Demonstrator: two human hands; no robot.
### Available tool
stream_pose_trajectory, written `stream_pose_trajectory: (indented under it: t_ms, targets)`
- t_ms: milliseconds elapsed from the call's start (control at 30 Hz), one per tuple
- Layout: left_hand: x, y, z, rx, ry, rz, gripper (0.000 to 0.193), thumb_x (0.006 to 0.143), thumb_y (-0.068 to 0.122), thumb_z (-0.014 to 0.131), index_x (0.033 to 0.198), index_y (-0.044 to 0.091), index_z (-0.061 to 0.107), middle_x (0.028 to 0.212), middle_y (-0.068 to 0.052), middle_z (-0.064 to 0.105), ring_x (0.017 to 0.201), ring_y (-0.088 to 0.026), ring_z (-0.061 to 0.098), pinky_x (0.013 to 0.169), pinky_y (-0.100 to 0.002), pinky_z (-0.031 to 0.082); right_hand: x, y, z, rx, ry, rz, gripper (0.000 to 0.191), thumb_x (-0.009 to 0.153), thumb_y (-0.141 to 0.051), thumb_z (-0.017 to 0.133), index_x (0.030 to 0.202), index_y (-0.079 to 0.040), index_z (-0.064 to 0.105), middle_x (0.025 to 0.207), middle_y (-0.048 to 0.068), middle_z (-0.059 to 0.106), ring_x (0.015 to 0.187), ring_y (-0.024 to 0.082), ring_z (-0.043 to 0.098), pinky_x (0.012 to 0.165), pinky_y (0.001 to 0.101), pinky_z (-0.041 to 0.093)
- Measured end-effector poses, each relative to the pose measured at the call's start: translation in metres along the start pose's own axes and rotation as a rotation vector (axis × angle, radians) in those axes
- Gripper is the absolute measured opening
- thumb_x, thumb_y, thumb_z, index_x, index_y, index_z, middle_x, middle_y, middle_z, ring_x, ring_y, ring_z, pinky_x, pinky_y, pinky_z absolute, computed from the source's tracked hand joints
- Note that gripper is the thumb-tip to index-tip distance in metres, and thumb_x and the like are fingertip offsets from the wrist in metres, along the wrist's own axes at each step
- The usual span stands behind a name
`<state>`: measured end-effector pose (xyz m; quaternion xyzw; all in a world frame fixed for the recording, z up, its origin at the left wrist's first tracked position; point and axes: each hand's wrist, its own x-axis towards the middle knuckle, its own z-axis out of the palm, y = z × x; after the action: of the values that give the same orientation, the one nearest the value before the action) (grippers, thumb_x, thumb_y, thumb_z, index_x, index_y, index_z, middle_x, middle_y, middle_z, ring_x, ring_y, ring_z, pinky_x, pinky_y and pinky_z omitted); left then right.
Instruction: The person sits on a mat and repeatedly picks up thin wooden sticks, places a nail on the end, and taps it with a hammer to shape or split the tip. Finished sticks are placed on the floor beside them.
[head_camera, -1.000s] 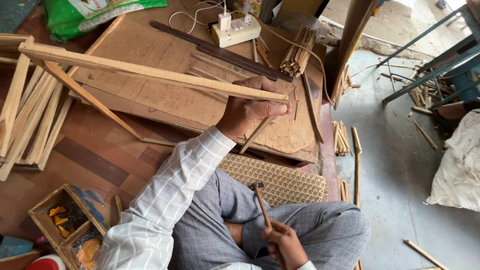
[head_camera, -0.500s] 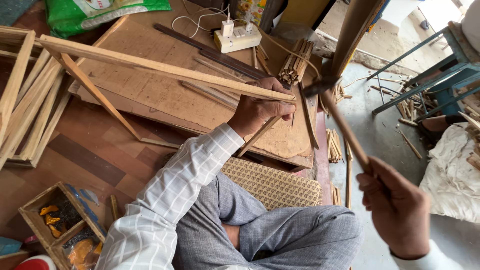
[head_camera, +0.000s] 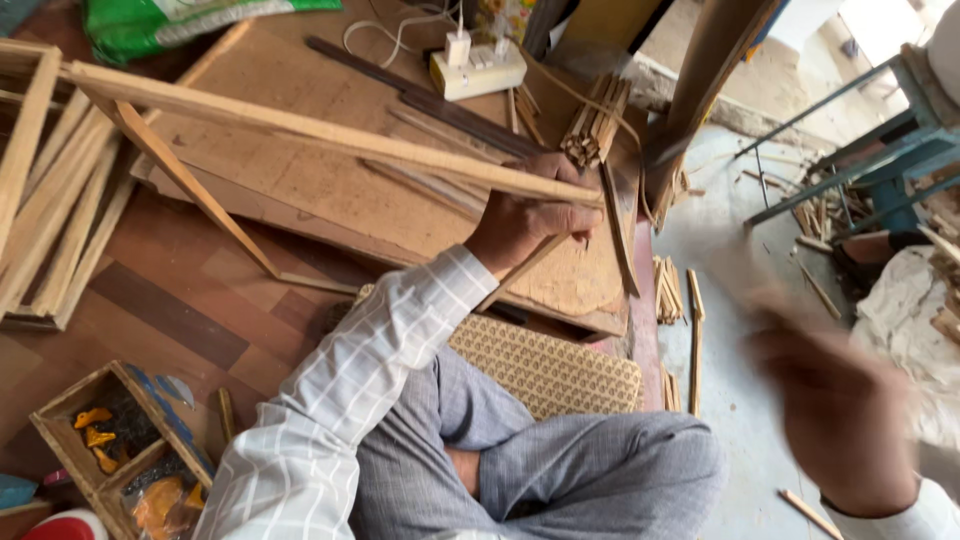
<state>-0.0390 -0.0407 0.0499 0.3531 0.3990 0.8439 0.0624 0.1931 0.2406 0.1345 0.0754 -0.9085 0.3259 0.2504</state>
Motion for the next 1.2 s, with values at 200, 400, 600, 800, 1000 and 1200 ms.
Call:
stream_pose_trajectory:
  t_ms: [200, 400, 600, 800, 1000, 1200]
  targets:
    - [-0.003, 0.005, -0.004, -0.017, -0.007, 0.011, 0.017, 0.084, 0.004, 0.078, 0.089, 0.001, 0.062, 0.083, -0.012, 0.071, 0.071, -0.018, 0.071, 0.064, -0.031, 0.061, 0.010, 0.008, 0.008, 0.219, -0.023, 0.210, 0.033, 0.097, -0.013, 0.047, 0.120, 0.001, 0.068, 0.099, 0.005, 0.072, 0.076, 0.012, 0.064, 0.066, 0.0236, 0.050]
    - [0.000, 0.003, -0.002, 0.035, -0.008, 0.022, 0.018, 0.089, 0.008, 0.078, 0.090, 0.002, 0.061, 0.081, -0.012, 0.071, 0.071, -0.018, 0.072, 0.065, -0.032, 0.063, 0.007, -0.018, 0.016, -0.141, -0.019, 0.028, 0.031, 0.096, 0.000, 0.064, 0.127, 0.006, 0.066, 0.088, 0.012, 0.068, 0.068, 0.015, 0.060, 0.061, 0.0275, 0.046]
    - [0.002, 0.003, 0.004, 0.048, 0.003, 0.036, 0.018, 0.087, 0.009, 0.078, 0.090, 0.003, 0.061, 0.082, -0.011, 0.071, 0.072, -0.018, 0.073, 0.065, -0.032, 0.064, 0.016, -0.027, 0.020, -0.336, -0.088, -0.211, 0.022, 0.101, 0.002, 0.059, 0.120, -0.005, 0.067, 0.100, 0.009, 0.074, 0.079, 0.017, 0.067, 0.069, 0.0255, 0.053]
    - [-0.003, 0.012, 0.002, 0.057, -0.021, 0.079, 0.014, 0.090, 0.008, 0.076, 0.091, 0.001, 0.064, 0.081, -0.012, 0.072, 0.071, -0.018, 0.073, 0.066, -0.033, 0.064, 0.017, -0.047, 0.036, -0.064, 0.056, 0.199, 0.034, 0.104, 0.001, 0.064, 0.137, 0.003, 0.069, 0.083, 0.010, 0.067, 0.066, 0.011, 0.059, 0.059, 0.0240, 0.047]
    - [-0.001, -0.001, 0.003, 0.001, 0.004, 0.018, 0.016, 0.088, 0.006, 0.077, 0.095, 0.001, 0.064, 0.086, -0.013, 0.072, 0.074, -0.018, 0.073, 0.068, -0.032, 0.062, -0.003, -0.012, 0.034, 0.040, 0.007, 0.183, 0.030, 0.104, -0.001, 0.062, 0.133, 0.004, 0.066, 0.087, 0.003, 0.067, 0.076, 0.009, 0.058, 0.067, 0.0226, 0.048]
    - [-0.012, 0.008, -0.005, 0.136, 0.068, 0.114, 0.027, 0.098, 0.022, 0.076, 0.112, 0.000, 0.070, 0.101, -0.015, 0.073, 0.093, -0.019, 0.072, 0.088, -0.034, 0.063, -0.102, 0.075, 0.117, 0.285, -0.241, 0.961, 0.033, 0.098, -0.015, 0.063, 0.129, -0.005, 0.070, 0.076, 0.009, 0.070, 0.053, 0.014, 0.049, 0.044, 0.0281, 0.039]
